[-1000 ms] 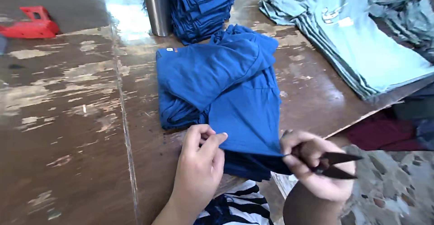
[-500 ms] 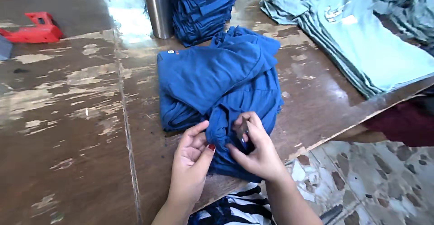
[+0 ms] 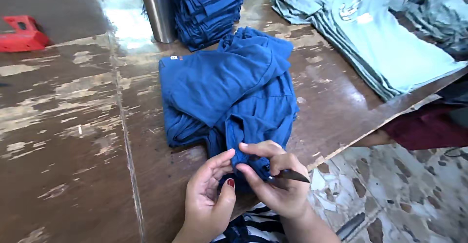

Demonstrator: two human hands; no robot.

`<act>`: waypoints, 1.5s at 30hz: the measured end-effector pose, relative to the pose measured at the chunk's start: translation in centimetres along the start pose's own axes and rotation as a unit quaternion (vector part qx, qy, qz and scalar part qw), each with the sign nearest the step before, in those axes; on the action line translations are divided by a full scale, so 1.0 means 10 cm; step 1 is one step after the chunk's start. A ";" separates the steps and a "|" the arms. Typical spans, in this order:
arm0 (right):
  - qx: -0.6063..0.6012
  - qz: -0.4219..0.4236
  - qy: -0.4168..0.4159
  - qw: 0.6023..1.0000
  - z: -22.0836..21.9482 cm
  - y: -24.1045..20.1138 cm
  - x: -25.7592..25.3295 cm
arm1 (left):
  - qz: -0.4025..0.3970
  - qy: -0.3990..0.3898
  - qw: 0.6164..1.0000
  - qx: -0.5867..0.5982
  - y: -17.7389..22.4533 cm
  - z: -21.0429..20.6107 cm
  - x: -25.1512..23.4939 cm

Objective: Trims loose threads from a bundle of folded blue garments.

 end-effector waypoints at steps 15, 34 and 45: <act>-0.094 -0.020 -0.055 0.994 -0.12 -0.27 0.22 | -0.059 0.081 0.987 -0.129 0.05 0.07 0.04; 0.114 -0.098 -0.184 0.971 -0.31 0.11 0.32 | -0.085 0.073 0.983 -0.145 0.18 0.12 0.07; 0.074 -0.104 -0.094 0.987 0.03 0.22 -0.01 | -0.025 0.122 0.990 -0.070 0.10 0.17 0.05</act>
Point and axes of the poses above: each hand's wrist, its own x-axis away from the middle knuckle, its own z-axis out of the back of the hand, y = z × x, the point moved 10 cm from there along -x, towards the middle knuckle, and after that the axes turned 3 degrees about z, right-handed, at the moved point
